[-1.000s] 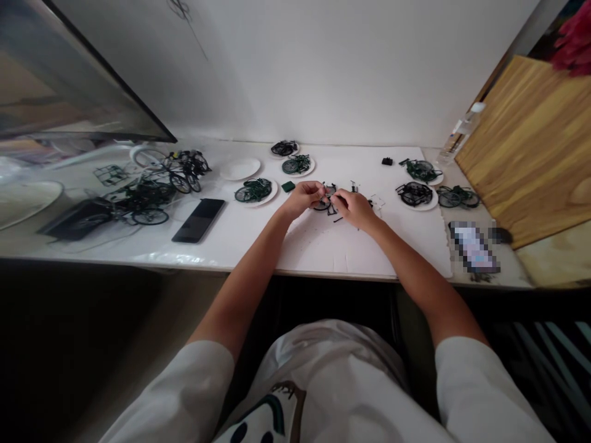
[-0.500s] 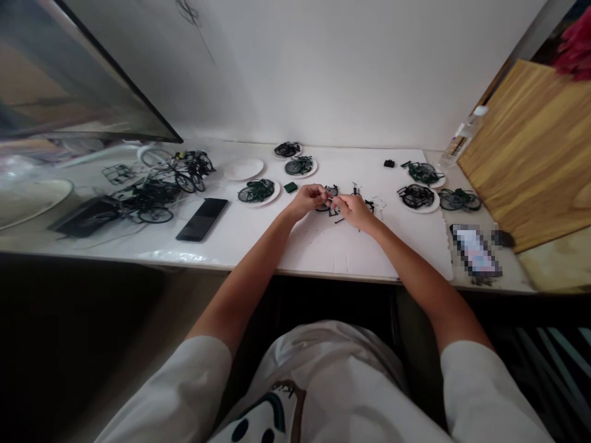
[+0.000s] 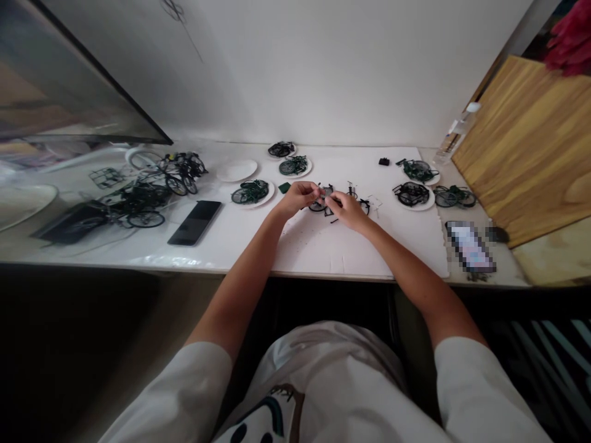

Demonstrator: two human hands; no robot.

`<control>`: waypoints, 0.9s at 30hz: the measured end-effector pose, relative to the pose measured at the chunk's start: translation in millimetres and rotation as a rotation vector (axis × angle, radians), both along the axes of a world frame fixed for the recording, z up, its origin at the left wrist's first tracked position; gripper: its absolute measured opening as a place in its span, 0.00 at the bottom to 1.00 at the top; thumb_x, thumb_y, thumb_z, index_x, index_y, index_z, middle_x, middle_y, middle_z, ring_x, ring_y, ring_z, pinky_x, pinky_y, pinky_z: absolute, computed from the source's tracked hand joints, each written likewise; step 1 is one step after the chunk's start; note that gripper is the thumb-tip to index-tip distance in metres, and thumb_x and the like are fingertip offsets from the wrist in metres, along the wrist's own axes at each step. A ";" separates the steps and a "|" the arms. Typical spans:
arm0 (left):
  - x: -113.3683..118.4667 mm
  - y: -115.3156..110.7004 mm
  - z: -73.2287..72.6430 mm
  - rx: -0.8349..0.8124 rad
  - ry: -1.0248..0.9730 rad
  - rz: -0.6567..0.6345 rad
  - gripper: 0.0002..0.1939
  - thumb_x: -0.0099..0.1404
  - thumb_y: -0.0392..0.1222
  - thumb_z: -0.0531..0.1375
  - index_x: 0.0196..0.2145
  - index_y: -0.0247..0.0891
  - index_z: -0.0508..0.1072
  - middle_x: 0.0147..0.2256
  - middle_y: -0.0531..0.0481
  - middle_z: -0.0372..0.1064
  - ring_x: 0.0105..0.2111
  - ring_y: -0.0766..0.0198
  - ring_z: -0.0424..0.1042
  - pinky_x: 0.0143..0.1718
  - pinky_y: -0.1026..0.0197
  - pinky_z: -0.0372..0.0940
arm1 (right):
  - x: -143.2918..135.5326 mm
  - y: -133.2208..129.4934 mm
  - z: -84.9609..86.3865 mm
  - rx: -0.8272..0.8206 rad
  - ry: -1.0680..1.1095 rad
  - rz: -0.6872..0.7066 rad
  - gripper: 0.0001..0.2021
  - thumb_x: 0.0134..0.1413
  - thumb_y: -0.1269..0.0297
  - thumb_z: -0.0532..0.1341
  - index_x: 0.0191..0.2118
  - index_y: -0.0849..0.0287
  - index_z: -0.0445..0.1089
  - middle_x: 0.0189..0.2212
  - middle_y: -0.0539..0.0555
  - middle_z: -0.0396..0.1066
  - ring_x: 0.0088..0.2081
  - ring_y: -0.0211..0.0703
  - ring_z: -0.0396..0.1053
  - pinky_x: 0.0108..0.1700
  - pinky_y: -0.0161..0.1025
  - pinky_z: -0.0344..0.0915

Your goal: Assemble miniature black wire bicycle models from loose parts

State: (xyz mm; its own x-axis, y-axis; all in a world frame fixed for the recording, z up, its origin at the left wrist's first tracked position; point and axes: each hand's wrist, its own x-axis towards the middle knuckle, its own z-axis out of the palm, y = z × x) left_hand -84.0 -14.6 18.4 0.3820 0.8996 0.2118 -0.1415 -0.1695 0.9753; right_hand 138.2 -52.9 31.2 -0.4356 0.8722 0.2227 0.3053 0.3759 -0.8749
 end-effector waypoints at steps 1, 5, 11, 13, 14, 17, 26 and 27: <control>-0.9 -0.1 0.0 -0.013 -0.008 -0.010 0.26 0.55 0.60 0.79 0.32 0.34 0.78 0.28 0.42 0.78 0.27 0.66 0.72 0.27 0.66 0.60 | 1.2 -1.3 0.0 0.136 -0.080 -0.025 0.20 0.74 0.44 0.59 0.39 0.56 0.73 0.26 0.49 0.66 0.27 0.40 0.61 0.32 0.37 0.56; -2.0 1.4 -3.5 -0.035 -0.034 -0.049 0.27 0.55 0.61 0.79 0.31 0.34 0.77 0.29 0.43 0.79 0.26 0.69 0.70 0.24 0.68 0.55 | 6.8 -2.8 0.9 0.416 -0.308 -0.105 0.17 0.76 0.52 0.56 0.41 0.56 0.77 0.32 0.54 0.76 0.32 0.44 0.68 0.38 0.39 0.56; 4.8 -0.9 -9.4 -0.032 0.035 0.022 0.27 0.52 0.59 0.80 0.30 0.34 0.75 0.28 0.42 0.78 0.31 0.65 0.76 0.31 0.66 0.64 | 11.5 0.5 2.0 0.210 -0.228 -0.035 0.23 0.77 0.44 0.57 0.38 0.58 0.77 0.25 0.52 0.71 0.29 0.42 0.66 0.35 0.37 0.57; 6.1 -1.0 -10.9 -0.015 0.054 0.050 0.27 0.53 0.59 0.80 0.30 0.34 0.75 0.28 0.42 0.79 0.33 0.63 0.78 0.34 0.65 0.67 | 9.7 0.2 1.3 0.083 -0.117 -0.003 0.26 0.75 0.40 0.58 0.36 0.59 0.75 0.22 0.49 0.65 0.26 0.40 0.61 0.31 0.36 0.56; 6.4 -0.7 -11.6 -0.001 0.058 0.060 0.27 0.53 0.59 0.79 0.30 0.34 0.75 0.28 0.42 0.79 0.34 0.62 0.79 0.35 0.64 0.68 | 8.5 0.1 0.7 0.004 -0.055 0.016 0.26 0.75 0.40 0.58 0.36 0.59 0.74 0.20 0.47 0.62 0.24 0.38 0.57 0.29 0.35 0.55; 6.7 1.4 -12.8 0.054 0.062 0.075 0.26 0.55 0.59 0.78 0.29 0.35 0.74 0.28 0.43 0.79 0.34 0.61 0.79 0.37 0.63 0.69 | 5.9 1.6 -1.2 -0.327 0.150 0.092 0.22 0.76 0.43 0.59 0.37 0.58 0.70 0.17 0.40 0.50 0.19 0.34 0.43 0.23 0.33 0.48; 7.4 -0.1 -6.8 0.053 0.021 0.024 0.22 0.58 0.54 0.77 0.30 0.34 0.76 0.30 0.42 0.80 0.29 0.65 0.75 0.32 0.64 0.65 | 6.8 6.3 6.4 -0.608 0.271 0.144 0.16 0.75 0.52 0.60 0.37 0.57 0.69 0.17 0.38 0.45 0.18 0.33 0.36 0.20 0.33 0.39; 6.9 -0.4 -5.7 0.046 -0.017 0.009 0.22 0.58 0.54 0.77 0.30 0.34 0.77 0.32 0.41 0.80 0.29 0.66 0.75 0.30 0.65 0.63 | 5.1 3.6 7.9 -0.520 0.247 0.112 0.17 0.75 0.51 0.60 0.38 0.58 0.70 0.18 0.39 0.47 0.19 0.33 0.38 0.21 0.34 0.40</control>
